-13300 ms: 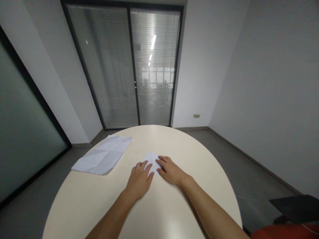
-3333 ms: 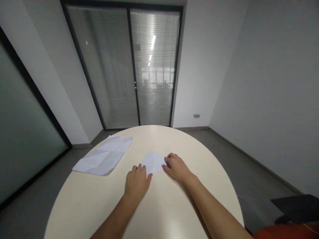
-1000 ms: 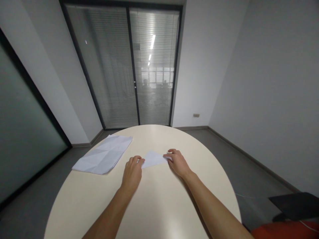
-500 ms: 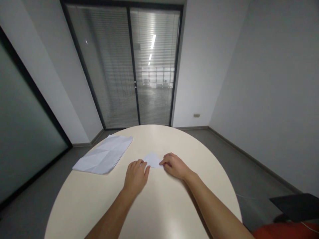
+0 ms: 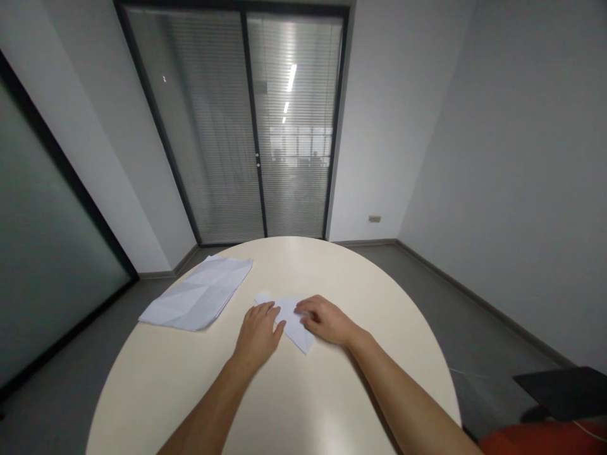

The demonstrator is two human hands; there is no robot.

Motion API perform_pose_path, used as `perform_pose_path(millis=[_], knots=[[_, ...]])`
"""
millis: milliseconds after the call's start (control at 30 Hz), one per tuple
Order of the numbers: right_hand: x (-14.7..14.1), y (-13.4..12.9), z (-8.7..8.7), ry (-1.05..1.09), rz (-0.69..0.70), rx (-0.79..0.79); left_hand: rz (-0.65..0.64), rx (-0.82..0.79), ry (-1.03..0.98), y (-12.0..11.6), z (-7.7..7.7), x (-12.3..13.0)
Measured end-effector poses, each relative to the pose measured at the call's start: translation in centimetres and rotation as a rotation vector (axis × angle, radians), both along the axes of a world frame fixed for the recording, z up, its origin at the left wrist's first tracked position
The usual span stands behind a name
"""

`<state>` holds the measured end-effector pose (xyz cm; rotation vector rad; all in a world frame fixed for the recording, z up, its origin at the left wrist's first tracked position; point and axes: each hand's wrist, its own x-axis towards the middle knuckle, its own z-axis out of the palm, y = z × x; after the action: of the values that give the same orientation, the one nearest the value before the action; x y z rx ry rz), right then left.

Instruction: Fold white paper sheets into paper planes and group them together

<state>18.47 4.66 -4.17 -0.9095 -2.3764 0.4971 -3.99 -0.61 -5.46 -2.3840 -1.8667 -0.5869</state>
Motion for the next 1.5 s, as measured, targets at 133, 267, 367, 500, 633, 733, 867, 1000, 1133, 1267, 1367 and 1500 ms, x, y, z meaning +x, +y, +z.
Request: perform_pose_path(millis=[133,267,367,500,633,733,867,1000,1133,1267,1367,1500], knots=[[0.3,0.6,-0.9,-0.072,-0.022,0.102,-0.075,-0.013,-0.018,0.0,0.1,0.1],[0.4,0.8,-1.1,-0.07,-0.021,0.117,-0.131,-0.008,-0.048,0.1,0.2,0.2],[0.4,0.8,-1.0,-0.023,-0.022,0.091,-0.162,-0.013,-0.062,0.0,0.3,0.2],[0.5,0.7,-1.0,0.012,-0.041,0.016,-0.158,-0.041,-0.082,-0.4,0.6,0.4],[0.6,0.6,-1.0,0.019,-0.065,-0.016,-0.157,-0.099,-0.099,-0.9,0.9,0.7],[0.6,0.6,-1.0,0.009,-0.073,-0.026,-0.173,-0.114,-0.096,-1.1,1.1,0.8],[0.7,0.5,-0.6,-0.01,-0.06,-0.03,-0.183,-0.079,-0.082,-1.1,1.1,0.8],[0.7,0.1,0.3,-0.035,-0.042,-0.039,-0.183,-0.061,-0.079,-1.1,1.1,0.7],[0.7,0.0,0.6,-0.049,-0.044,-0.051,-0.198,-0.059,-0.072,-1.2,1.2,0.7],[0.7,0.2,0.1,-0.036,-0.014,-0.018,-0.208,-0.079,-0.056,-1.2,1.5,0.7],[0.7,0.3,-0.2,-0.036,0.023,-0.006,-0.232,-0.076,-0.057,-1.2,1.7,0.7],[0.8,0.3,-0.3,-0.041,0.045,-0.019,-0.244,-0.072,-0.076,-1.2,1.8,0.6]])
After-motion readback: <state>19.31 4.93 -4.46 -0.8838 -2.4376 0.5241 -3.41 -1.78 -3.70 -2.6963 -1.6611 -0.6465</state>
